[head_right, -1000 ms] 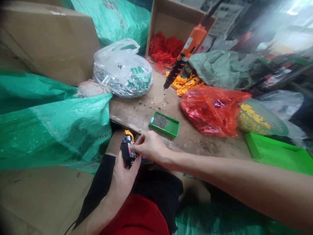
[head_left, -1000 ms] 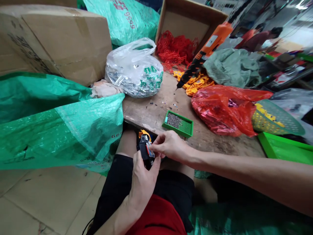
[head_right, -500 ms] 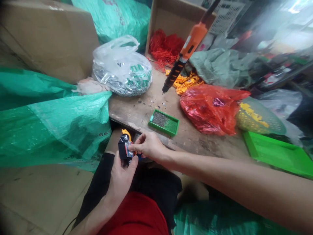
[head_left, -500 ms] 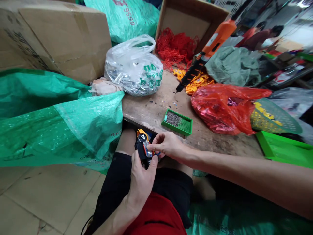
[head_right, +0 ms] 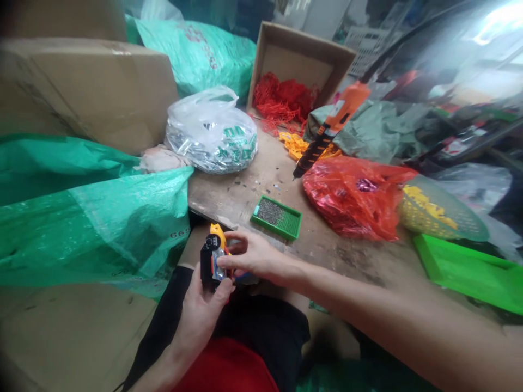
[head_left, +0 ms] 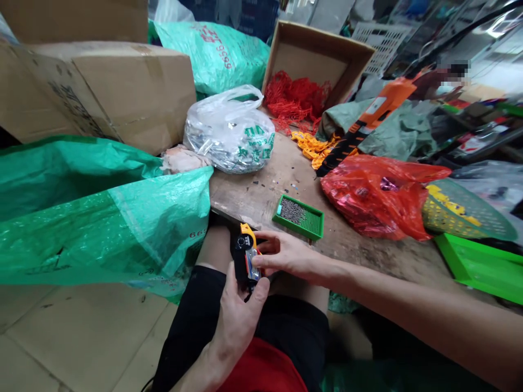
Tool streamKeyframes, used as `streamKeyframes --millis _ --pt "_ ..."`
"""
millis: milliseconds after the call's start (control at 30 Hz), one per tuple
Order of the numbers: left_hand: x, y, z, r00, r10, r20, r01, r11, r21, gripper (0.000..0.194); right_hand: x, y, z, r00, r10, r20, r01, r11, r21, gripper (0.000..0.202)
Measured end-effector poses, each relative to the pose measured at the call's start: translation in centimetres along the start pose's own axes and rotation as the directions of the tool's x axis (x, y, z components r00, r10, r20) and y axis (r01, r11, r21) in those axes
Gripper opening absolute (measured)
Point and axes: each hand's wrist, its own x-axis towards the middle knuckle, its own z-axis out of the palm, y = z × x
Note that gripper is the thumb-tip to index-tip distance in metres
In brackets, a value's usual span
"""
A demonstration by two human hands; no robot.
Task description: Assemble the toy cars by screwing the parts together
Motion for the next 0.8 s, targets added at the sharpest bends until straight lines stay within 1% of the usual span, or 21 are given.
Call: streamKeyframes --millis 67,133,233,400,567,633,733,800 --pt "0.0 0.5 -0.2 1.000 -0.005 0.010 0.004 1.000 0.021 0.050 -0.1 0.0 0.0 1.000 -0.009 0.009 0.008 1.000 0.020 0.079" --pt "0.1 0.9 -0.4 1.000 0.011 0.013 -0.012 0.997 0.070 0.047 -0.1 -0.1 0.0 0.998 -0.056 0.001 0.056 0.998 0.007 0.080" --pt "0.3 1.0 -0.6 1.000 0.023 0.018 -0.025 0.995 0.094 0.042 -0.4 -0.1 0.0 0.993 -0.113 0.021 0.113 0.994 -0.006 0.077" --pt "0.3 0.9 -0.7 0.999 0.005 0.049 -0.008 0.998 0.066 0.041 -1.0 -0.4 -0.2 0.987 -0.117 0.107 0.116 0.993 0.016 0.070" --pt "0.4 1.0 -0.6 0.998 -0.005 0.059 0.000 0.997 0.080 0.044 -1.2 -0.7 0.2 0.988 -0.149 0.030 0.151 0.986 -0.073 0.062" --pt "0.6 1.1 -0.6 0.998 -0.032 0.059 0.026 0.994 0.103 0.043 -1.1 -0.6 0.4 0.989 -0.145 0.011 0.145 0.985 -0.097 0.059" --pt "0.8 1.4 -0.6 0.996 -0.077 0.052 0.069 0.987 0.142 0.042 -0.9 -0.3 0.6 0.990 -0.140 -0.004 0.139 0.987 -0.074 0.060" --pt "1.0 1.6 -0.8 0.996 -0.072 0.056 0.063 0.986 0.154 0.042 -0.9 -0.2 0.6 0.990 -0.142 -0.005 0.142 0.989 -0.049 0.062"
